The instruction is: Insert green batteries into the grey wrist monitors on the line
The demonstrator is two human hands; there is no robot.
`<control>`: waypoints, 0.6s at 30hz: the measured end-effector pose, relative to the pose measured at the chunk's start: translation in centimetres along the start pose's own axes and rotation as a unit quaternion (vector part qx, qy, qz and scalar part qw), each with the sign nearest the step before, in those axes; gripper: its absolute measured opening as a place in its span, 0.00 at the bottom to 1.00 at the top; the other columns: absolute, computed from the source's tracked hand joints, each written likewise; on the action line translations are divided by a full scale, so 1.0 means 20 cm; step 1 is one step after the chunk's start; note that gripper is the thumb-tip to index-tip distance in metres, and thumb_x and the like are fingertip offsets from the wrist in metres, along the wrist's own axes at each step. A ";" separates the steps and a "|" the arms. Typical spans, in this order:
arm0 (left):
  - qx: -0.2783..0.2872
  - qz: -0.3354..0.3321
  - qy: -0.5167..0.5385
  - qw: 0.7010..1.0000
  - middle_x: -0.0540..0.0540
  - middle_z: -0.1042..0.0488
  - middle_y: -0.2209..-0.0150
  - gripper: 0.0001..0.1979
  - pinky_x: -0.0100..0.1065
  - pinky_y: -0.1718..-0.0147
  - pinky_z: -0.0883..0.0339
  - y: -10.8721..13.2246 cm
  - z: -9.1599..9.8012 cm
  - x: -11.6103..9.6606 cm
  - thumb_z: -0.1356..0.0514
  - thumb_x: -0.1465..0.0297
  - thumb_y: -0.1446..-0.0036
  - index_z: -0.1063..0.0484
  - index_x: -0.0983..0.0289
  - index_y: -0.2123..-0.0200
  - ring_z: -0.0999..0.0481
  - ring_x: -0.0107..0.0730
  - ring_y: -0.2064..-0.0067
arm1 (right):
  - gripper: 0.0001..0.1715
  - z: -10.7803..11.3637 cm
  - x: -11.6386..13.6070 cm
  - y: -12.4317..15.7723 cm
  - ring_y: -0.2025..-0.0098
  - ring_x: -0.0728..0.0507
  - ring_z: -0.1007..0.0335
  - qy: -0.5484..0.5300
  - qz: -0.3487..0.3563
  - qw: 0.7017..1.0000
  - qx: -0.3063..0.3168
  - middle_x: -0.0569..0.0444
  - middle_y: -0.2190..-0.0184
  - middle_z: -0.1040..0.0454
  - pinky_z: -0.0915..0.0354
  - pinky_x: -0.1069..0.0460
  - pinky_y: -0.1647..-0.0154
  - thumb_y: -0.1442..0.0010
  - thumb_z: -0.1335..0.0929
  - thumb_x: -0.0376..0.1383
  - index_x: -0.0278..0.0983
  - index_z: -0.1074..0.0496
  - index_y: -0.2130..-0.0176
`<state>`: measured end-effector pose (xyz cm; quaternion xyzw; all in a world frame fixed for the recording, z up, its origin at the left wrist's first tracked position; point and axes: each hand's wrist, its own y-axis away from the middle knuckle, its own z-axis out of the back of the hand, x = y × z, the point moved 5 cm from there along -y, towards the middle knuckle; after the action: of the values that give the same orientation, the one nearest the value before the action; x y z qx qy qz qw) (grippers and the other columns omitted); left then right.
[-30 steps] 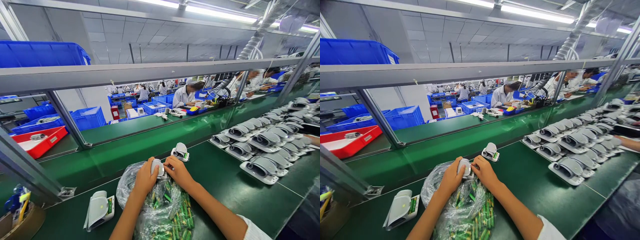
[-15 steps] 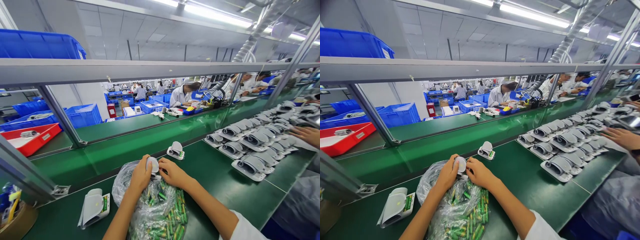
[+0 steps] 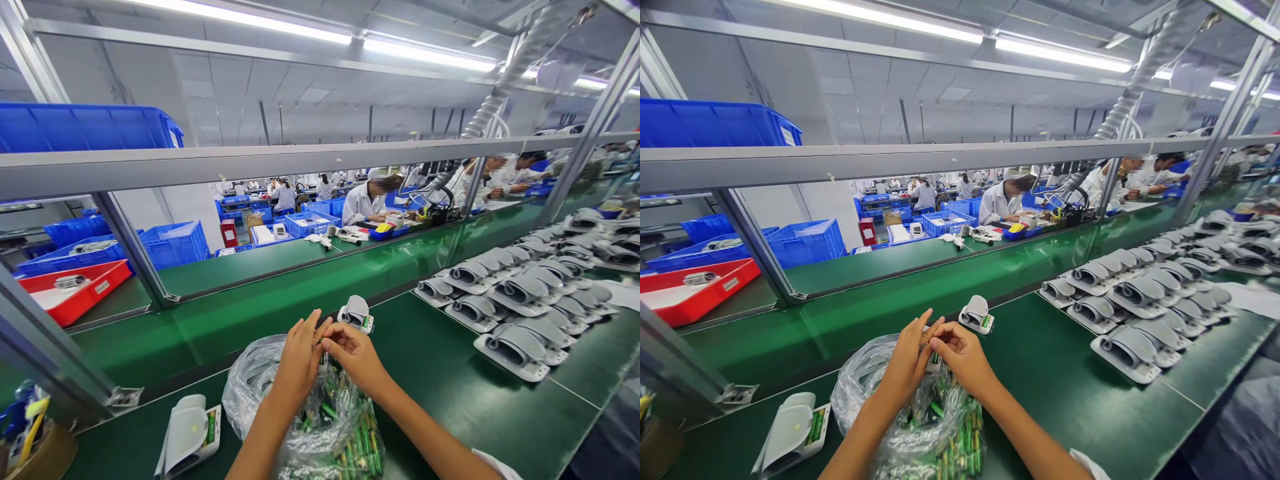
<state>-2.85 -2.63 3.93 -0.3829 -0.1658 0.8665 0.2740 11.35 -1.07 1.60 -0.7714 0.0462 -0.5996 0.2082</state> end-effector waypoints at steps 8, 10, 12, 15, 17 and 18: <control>-0.002 0.024 0.018 1.000 0.55 0.31 0.30 0.27 0.54 0.28 0.46 0.01 0.00 0.04 0.46 0.64 0.27 0.46 0.52 0.28 0.37 0.39 0.27 | 0.27 0.00 -0.05 -0.02 0.63 0.45 0.23 -0.060 -0.080 0.995 0.007 0.53 0.64 0.19 0.24 0.48 0.57 0.49 0.19 0.53 0.39 0.21 0.59; -0.002 0.006 0.000 1.000 0.56 0.32 0.30 0.29 0.54 0.28 0.45 0.00 0.01 0.04 0.42 0.64 0.30 0.44 0.52 0.29 0.37 0.41 0.27 | 0.28 0.01 -0.06 -0.02 0.66 0.46 0.24 -0.048 -0.078 0.996 -0.019 0.54 0.67 0.20 0.25 0.49 0.61 0.50 0.19 0.54 0.38 0.21 0.59; -0.001 -0.005 -0.024 1.000 0.56 0.33 0.29 0.32 0.55 0.28 0.45 0.01 0.01 0.05 0.37 0.63 0.34 0.41 0.52 0.30 0.38 0.44 0.27 | 0.30 0.05 -0.07 -0.03 0.68 0.46 0.25 -0.024 -0.075 0.995 -0.061 0.54 0.68 0.21 0.26 0.50 0.64 0.50 0.20 0.56 0.38 0.22 0.59; -0.001 0.035 -0.039 0.999 0.58 0.33 0.29 0.27 0.58 0.28 0.46 0.02 0.00 0.11 0.38 0.63 0.34 0.35 0.55 0.34 0.41 0.49 0.25 | 0.29 0.10 -0.08 -0.02 0.68 0.44 0.24 0.033 -0.074 0.991 -0.110 0.53 0.68 0.22 0.25 0.48 0.65 0.48 0.22 0.57 0.38 0.24 0.60; -0.007 0.082 -0.015 0.996 0.60 0.34 0.29 0.21 0.59 0.28 0.46 0.04 -0.01 0.17 0.43 0.62 0.31 0.31 0.57 0.38 0.41 0.49 0.26 | 0.24 0.11 -0.09 -0.02 0.66 0.43 0.23 0.112 -0.066 0.987 -0.092 0.53 0.68 0.21 0.25 0.47 0.62 0.45 0.24 0.53 0.38 0.25 0.62; -0.013 0.103 0.006 0.995 0.61 0.34 0.30 0.19 0.58 0.28 0.46 0.04 -0.01 0.20 0.46 0.61 0.30 0.30 0.58 0.39 0.40 0.48 0.27 | 0.19 0.10 -0.08 -0.01 0.66 0.42 0.22 0.160 -0.057 0.983 -0.066 0.52 0.68 0.21 0.25 0.46 0.61 0.43 0.25 0.50 0.38 0.25 0.62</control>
<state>-5.14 -0.95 1.10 -0.4065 -0.1353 0.8856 0.1796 12.67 0.24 -0.20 -0.6789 0.0746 -0.7218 0.1118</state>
